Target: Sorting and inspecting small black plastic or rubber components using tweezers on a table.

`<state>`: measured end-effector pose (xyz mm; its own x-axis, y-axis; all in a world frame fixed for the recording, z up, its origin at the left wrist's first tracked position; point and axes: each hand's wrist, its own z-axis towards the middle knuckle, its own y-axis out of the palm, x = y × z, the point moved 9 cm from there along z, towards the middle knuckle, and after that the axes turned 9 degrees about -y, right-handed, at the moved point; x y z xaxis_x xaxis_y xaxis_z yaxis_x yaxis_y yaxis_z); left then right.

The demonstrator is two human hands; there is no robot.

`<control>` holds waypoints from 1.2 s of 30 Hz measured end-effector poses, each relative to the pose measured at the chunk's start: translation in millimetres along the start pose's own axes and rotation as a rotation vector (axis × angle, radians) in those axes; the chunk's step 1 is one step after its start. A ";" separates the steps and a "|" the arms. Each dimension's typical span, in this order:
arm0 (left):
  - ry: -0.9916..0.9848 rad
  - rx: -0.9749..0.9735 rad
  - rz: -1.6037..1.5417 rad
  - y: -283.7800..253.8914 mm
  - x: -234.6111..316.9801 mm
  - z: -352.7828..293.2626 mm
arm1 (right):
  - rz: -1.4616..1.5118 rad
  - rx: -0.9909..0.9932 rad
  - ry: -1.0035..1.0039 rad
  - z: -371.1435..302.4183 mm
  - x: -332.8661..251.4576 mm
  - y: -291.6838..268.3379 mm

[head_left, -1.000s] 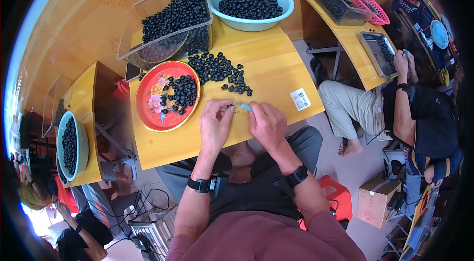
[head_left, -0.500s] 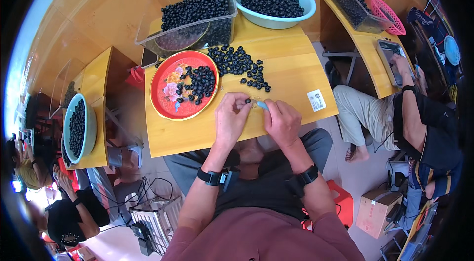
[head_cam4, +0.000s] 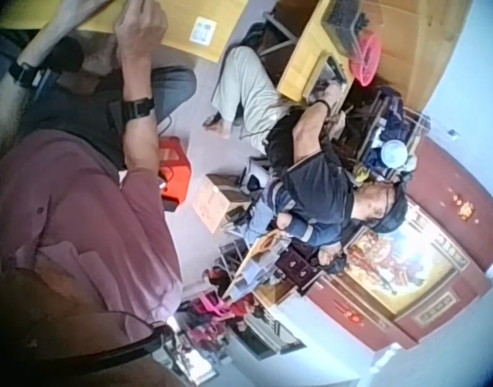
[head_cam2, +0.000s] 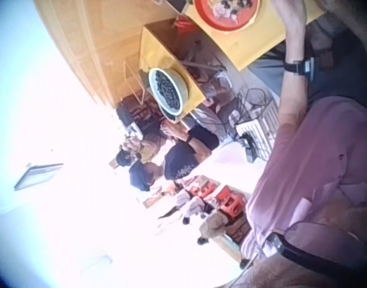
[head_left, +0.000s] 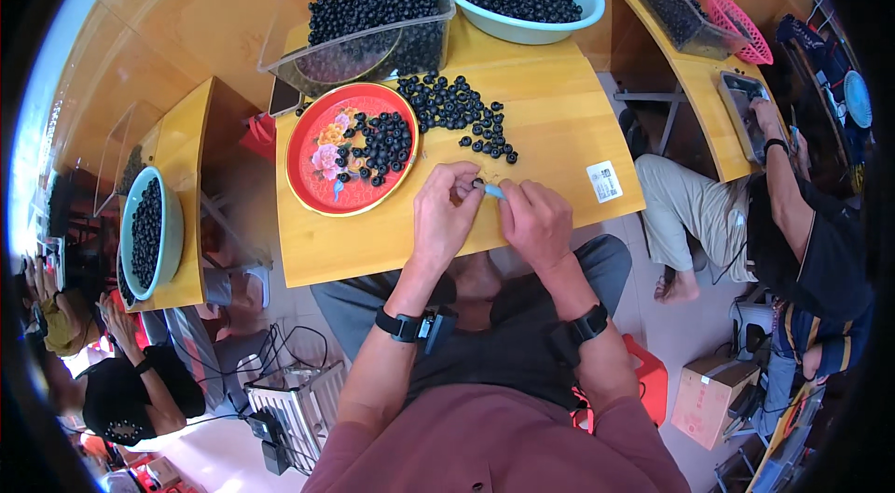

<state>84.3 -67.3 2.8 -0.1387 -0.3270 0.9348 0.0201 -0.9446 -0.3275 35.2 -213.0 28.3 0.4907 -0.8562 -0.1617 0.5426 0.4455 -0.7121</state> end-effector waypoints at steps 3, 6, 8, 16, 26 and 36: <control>-0.011 -0.007 -0.013 -0.4 -1.2 -0.8 | -0.006 -0.019 0.009 -0.5 0.3 2.1; -0.069 -0.032 -0.024 2.4 -9.5 0.3 | -0.003 -0.018 0.012 -0.2 0.0 0.7; -0.121 -0.064 -0.152 8.3 -20.1 1.8 | -0.030 -0.027 0.041 0.1 3.5 -1.4; -0.116 0.005 -0.352 -3.9 -36.0 6.4 | -0.072 -0.013 0.099 0.8 7.7 0.5; 0.007 0.003 -0.133 -6.4 -20.3 3.1 | -0.077 0.043 0.116 -5.2 8.2 -2.7; -0.014 0.008 -0.162 -6.9 -26.3 7.4 | -0.052 0.111 0.103 -6.8 7.3 -4.9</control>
<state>95.1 -52.3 -18.5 -0.1268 -0.1702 0.9772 0.0068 -0.9853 -0.1707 31.5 -223.2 26.0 0.3909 -0.8985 -0.1997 0.6404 0.4214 -0.6422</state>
